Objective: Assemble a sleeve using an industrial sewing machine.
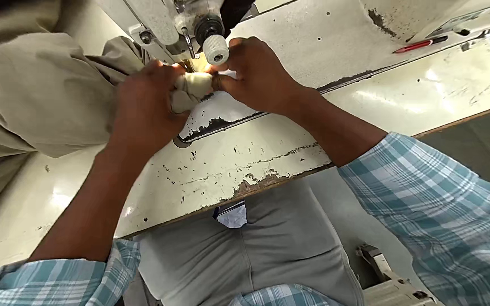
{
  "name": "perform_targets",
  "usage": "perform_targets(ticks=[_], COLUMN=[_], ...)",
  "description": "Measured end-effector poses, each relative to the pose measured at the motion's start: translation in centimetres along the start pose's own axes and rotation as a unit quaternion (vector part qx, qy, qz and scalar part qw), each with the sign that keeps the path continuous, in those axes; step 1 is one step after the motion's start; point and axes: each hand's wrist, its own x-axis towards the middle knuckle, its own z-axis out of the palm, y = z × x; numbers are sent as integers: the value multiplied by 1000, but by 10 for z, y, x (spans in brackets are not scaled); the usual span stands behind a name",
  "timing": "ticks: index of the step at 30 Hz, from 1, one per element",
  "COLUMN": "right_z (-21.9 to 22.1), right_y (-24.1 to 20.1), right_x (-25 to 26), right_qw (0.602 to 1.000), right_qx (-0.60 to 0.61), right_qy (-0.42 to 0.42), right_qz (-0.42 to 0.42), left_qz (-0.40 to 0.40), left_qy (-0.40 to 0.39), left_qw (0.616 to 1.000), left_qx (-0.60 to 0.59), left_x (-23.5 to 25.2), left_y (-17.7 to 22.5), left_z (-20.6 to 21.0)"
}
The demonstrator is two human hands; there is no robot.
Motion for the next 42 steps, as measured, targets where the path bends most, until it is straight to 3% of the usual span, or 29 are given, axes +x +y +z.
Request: perform_targets(ticks=[4, 7, 11, 22, 42], right_z=[-4, -7, -2, 11, 16], right_y=[-22, -35, -38, -35, -43], right_x=[-14, -21, -28, -36, -27], right_qw=[994, 988, 986, 980, 966], right_qx=[-106, -140, -163, -194, -258], right_qy=[-30, -60, -36, -17, -5], right_qz=[-21, -3, -10, -30, 15], left_qz=[85, 114, 162, 92, 113], left_qy=[19, -31, -37, -64, -29], left_qw=[996, 993, 980, 989, 988], left_qx=[5, 29, 105, 98, 102], left_x=[-10, -12, -19, -18, -9], left_y=[1, 2, -5, 2, -6], left_z=[8, 2, 4, 4, 11])
